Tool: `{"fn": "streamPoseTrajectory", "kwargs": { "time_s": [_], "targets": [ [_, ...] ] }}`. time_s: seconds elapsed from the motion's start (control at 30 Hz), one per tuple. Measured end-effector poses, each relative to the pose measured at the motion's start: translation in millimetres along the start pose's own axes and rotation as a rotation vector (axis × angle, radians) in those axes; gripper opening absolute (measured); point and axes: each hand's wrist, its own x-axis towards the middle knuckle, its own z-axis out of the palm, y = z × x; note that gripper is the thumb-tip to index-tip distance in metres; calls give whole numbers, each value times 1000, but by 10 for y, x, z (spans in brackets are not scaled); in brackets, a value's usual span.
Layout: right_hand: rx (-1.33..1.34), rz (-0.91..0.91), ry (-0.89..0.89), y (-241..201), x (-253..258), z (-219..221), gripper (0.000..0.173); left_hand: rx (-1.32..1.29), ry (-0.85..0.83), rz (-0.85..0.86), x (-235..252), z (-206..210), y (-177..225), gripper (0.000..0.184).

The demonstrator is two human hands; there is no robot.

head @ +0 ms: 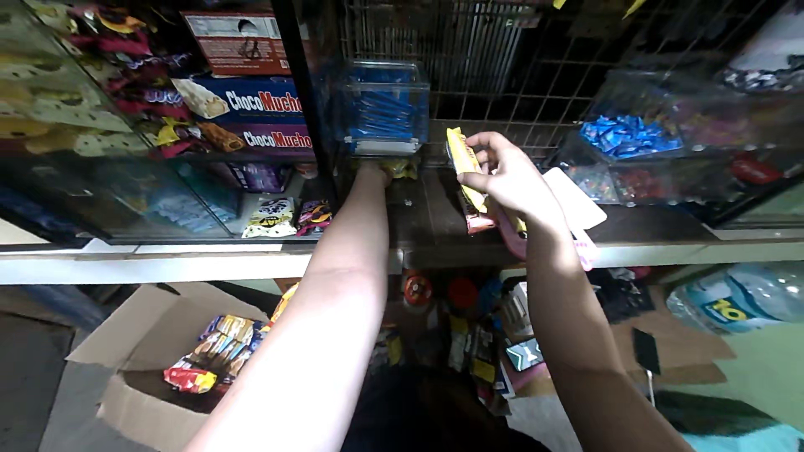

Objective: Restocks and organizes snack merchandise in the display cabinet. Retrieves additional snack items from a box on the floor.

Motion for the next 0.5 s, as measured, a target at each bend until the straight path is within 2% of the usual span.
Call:
{"fn": "streamPoseTrajectory", "kwargs": {
  "time_s": [0.07,0.17,0.27,0.33,0.4,0.5],
  "targets": [
    [31,-15,14,-29,-28,-6,58,-97,29,-10,29,30,8,39],
    [76,-43,31,-12,-68,-1,57,-31,11,-15,-155,89,115,44],
    [126,-90,23,20,-95,26,58,-265,-17,3,133,35,-15,38],
    [160,-91,-1,23,-106,40,62,-333,-32,-47,229,2,-21,39],
    [191,-111,-24,54,-106,65,69,-252,-5,-105,230,-10,18,37],
    [232,-145,-26,64,-74,102,74,15,2,-111,224,-65,66,26]
  ]
}}
